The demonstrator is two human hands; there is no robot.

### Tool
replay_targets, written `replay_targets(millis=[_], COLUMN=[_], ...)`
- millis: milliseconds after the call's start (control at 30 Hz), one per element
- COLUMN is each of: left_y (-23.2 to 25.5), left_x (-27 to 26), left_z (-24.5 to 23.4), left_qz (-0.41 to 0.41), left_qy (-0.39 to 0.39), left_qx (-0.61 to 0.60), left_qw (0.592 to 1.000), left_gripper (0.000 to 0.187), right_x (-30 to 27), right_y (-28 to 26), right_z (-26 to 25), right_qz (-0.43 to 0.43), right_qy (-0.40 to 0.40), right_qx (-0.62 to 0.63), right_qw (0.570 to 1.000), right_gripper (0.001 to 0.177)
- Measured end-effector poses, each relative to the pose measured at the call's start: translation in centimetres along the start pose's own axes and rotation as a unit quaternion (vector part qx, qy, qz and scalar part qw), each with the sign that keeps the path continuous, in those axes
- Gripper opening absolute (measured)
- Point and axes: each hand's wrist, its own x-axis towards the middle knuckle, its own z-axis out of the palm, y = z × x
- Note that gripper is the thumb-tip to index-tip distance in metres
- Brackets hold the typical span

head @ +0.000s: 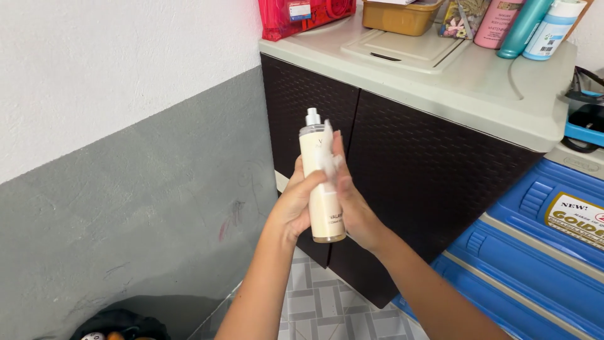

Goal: The person wipes various household items with a white cloth, including a small container, a gift box, a cardboard piece, an ice cream tub, and a white box. They place the cleaned items on a countertop or into a bag.

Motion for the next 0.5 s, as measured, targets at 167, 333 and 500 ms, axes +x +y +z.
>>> replay_targets(millis=[167,333,500], left_y=[-1.0,1.9,0.9], left_x=[0.7,1.7,0.5], left_z=[0.2,-1.3,-1.1], left_qz=[0.074,0.127,0.055], left_qy=[0.053,0.138,0.125], left_qx=[-0.022,-0.040,-0.027], left_qw=[0.996,0.981,0.990], left_gripper=[0.053,0.049,0.049], right_x=[1.3,-2.6,-2.6], right_y=[0.0,-1.4,1.8], right_z=[0.4,3.1,3.2], right_qz=[-0.004,0.023,-0.009], right_qy=[0.033,0.011,0.025], right_qx=[-0.082,-0.123,-0.315], right_qw=[0.996,0.992,0.949], right_gripper=[0.080,0.064,0.058])
